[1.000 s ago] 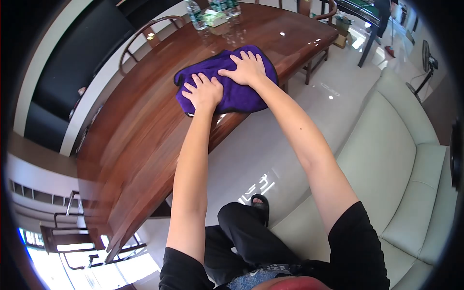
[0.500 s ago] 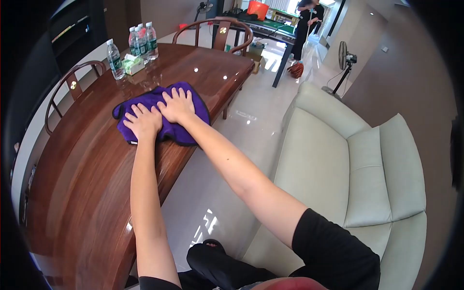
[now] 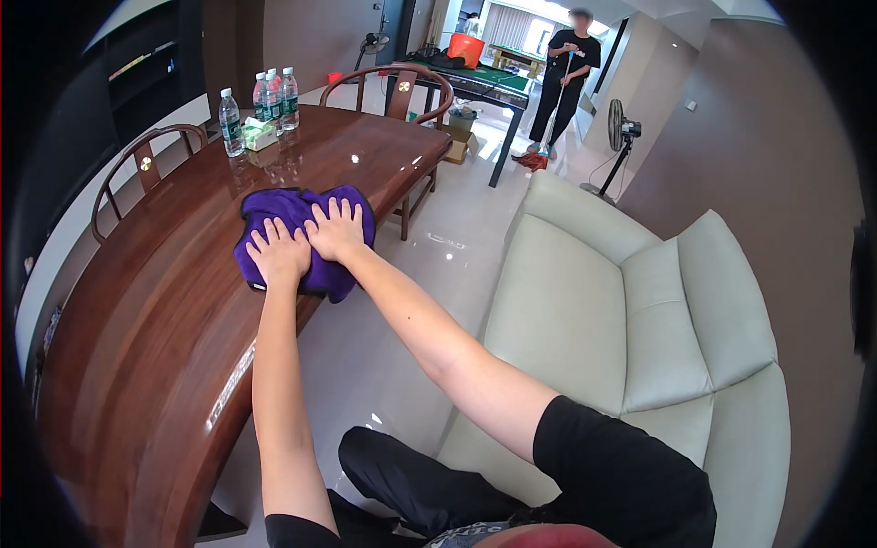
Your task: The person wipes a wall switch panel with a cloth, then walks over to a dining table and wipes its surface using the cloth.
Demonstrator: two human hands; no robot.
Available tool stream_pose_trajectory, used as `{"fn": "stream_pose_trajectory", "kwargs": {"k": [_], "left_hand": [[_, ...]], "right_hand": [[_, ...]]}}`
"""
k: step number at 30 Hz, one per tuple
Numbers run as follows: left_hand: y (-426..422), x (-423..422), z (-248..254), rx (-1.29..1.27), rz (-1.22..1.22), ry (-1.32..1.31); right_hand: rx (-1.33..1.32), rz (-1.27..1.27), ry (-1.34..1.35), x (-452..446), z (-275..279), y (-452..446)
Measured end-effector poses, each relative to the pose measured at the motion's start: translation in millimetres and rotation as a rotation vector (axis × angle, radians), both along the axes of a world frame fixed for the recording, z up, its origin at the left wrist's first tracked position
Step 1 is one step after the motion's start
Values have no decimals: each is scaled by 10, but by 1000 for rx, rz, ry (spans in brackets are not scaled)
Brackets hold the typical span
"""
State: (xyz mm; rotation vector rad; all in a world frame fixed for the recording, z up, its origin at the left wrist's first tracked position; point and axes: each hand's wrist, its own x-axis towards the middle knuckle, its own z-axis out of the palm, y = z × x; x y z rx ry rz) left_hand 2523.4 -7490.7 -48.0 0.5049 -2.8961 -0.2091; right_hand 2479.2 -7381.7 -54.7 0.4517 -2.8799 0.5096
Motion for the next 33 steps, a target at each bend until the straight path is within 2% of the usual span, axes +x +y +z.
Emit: {"fn": "stream_pose_trajectory", "kwargs": {"k": [4, 10, 14, 17, 18, 22, 24, 27, 28, 29, 31, 32, 33], "left_hand": [[39, 405, -61, -27, -13, 33], [31, 1072, -252, -168, -31, 274], [-130, 1517, -399, -342, -39, 530], [-311, 1979, -440, -357, -11, 643], [-380, 2216, -409, -351, 23, 669], [-787, 3201, -418, -392, 208, 649], [-1100, 3706, -505, -439, 321, 636], [-1454, 4451, -515, -456, 431, 637], [-1568, 4667, -425, -484, 477, 623], [-1735, 4797, -367, -485, 510, 647], [-2124, 5249, -399, -488, 596, 695], [-2298, 5436, -368, -473, 640, 717], [-2516, 5626, -392, -469, 645, 758]], "right_hand": [[-30, 3, 35, 406, -84, 45], [-111, 32, 13, 1017, -159, 10], [-114, 236, 152, 1381, -249, -85], [-68, 344, 309, 1720, -271, -277], [-27, 392, 406, 1845, -309, -410], [-177, 650, 576, 2570, -311, -1027], [-303, 785, 563, 2976, -308, -1385], [-113, 781, 604, 3503, -95, -1886], [-207, 862, 564, 3659, -118, -2106], [-281, 846, 706, 3744, -72, -2303], [-192, 887, 615, 4173, 2, -2653], [-110, 935, 454, 4358, -3, -2866], [-60, 951, 451, 4525, -20, -3083]]}}
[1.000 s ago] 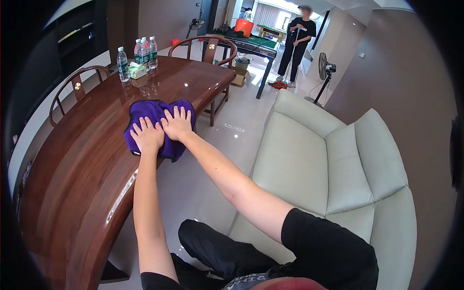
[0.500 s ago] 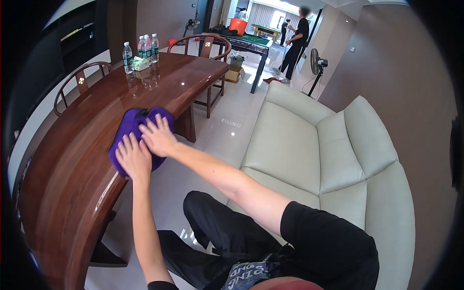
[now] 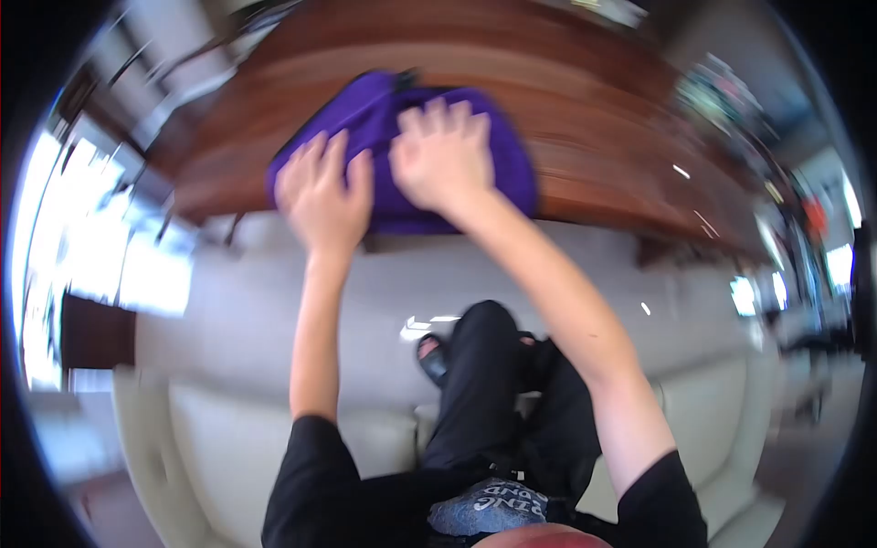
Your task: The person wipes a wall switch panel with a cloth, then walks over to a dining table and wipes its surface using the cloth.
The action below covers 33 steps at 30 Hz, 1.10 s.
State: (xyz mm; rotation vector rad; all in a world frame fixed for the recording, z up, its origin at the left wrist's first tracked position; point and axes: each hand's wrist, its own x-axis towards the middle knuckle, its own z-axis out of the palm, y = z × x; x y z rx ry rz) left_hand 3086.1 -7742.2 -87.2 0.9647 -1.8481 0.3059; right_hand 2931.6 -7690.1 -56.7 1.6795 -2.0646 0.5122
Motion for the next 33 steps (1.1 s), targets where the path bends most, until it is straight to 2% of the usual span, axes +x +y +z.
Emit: {"fn": "stream_pose_trajectory", "kwargs": {"k": [3, 6, 12, 13, 15, 20, 24, 25, 29, 33], "left_hand": [[-525, 380, -40, 42, 99, 30], [-893, 768, -8, 120, 219, -58], [-1486, 1156, 185, 401, 335, -143], [-1415, 1182, 181, 390, 318, -172], [-1520, 1144, 235, 486, 450, -189], [-1642, 1188, 234, 565, 463, -317], [-1872, 1376, -60, 559, 505, -497], [-1681, 1239, -29, 609, 558, -477], [-1216, 907, -74, 643, 522, -298], [-1034, 714, -177, 686, 476, -283]], "right_hand": [[93, 77, -46, 281, -73, -765], [225, 148, -129, 579, 4, -1344], [216, 179, -164, 968, 26, -1961], [214, 179, -170, 1029, 8, -1914], [232, 151, -172, 1078, 37, -2022], [215, 189, -263, 1095, -4, -1966], [231, 206, -339, 1158, 24, -1659], [235, 211, -341, 1159, 18, -1566], [219, 244, -330, 1061, -46, -1259], [233, 254, -348, 872, -72, -998]]}}
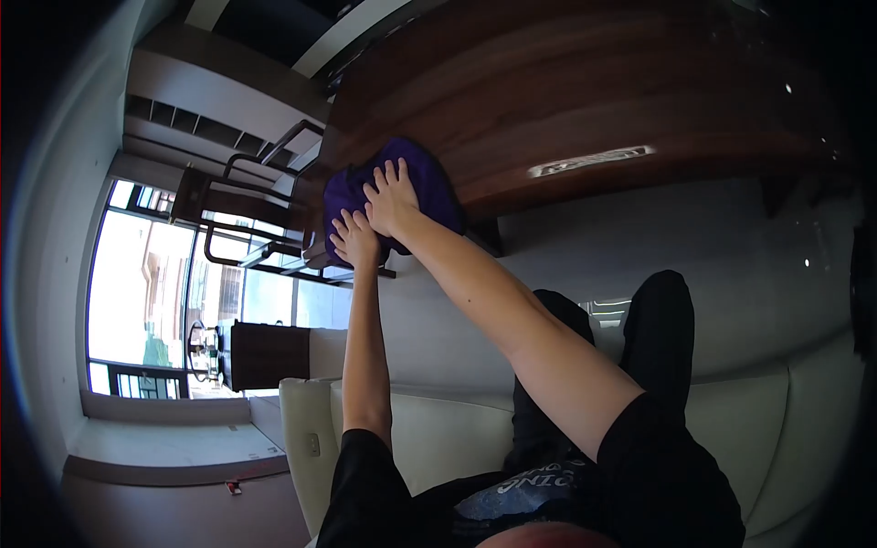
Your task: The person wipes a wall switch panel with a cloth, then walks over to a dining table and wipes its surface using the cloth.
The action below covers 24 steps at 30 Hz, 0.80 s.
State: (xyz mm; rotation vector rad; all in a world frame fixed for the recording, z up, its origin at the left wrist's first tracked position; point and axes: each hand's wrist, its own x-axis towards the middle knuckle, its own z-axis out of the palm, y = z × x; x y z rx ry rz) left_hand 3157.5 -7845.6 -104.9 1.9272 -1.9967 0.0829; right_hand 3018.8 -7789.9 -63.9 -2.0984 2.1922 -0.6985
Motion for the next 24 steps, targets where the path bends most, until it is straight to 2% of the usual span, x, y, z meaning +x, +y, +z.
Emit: {"fn": "stream_pose_trajectory", "kwargs": {"k": [2, 4, 7, 11, 20, 24], "left_hand": [[285, -308, 84, 10, 14, 104], [492, -608, 74, -20, -40, 79], [817, -1214, 63, -108, -171, -30], [1218, -2105, 182, -82, -361, -112], [1929, -3850, 341, -36, -780, -130], [2180, -4556, 394, -6, -910, -87]], "right_hand": [[25, -17, 3, -310, 32, 136], [59, -36, -5, -644, 54, 296], [48, -122, -39, -1298, 39, 543], [59, -260, -49, -2215, 45, 1012], [33, -616, 34, -4158, 28, 2329], [31, -724, 23, -4734, 32, 2725]]}}
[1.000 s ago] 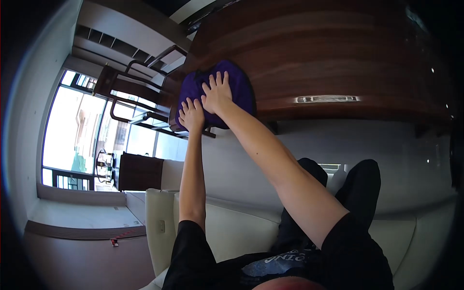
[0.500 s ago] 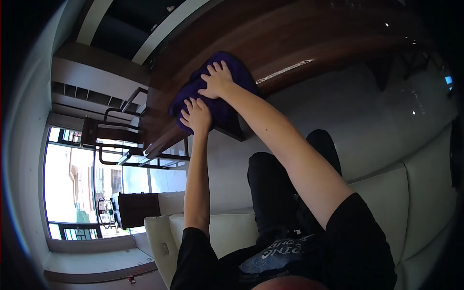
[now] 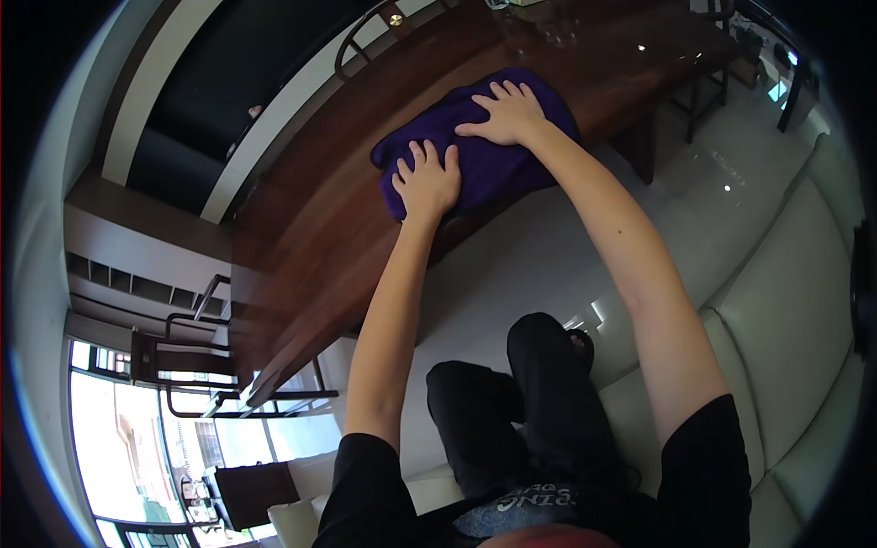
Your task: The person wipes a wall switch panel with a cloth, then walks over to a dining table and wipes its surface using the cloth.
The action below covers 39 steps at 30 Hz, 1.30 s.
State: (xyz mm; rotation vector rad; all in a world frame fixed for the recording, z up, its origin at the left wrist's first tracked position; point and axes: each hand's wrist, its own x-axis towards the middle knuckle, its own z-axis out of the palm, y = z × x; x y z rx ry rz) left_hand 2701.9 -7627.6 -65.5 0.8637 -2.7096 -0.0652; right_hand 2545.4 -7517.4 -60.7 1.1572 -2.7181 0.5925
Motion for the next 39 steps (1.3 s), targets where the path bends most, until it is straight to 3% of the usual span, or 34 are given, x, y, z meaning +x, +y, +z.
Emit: {"fn": "stream_pose_trajectory", "kwargs": {"k": [14, 30, 39], "left_hand": [[-392, -1097, 71, 77, -46, -31], [-927, -1885, 165, 112, -30, -18], [-1341, -2389, 226, 88, -5, -54]], "right_hand": [[93, -207, -3, -377, 3, -452], [163, -231, 46, -1317, 21, -1096], [196, -120, -52, -1867, 211, -1415]]}}
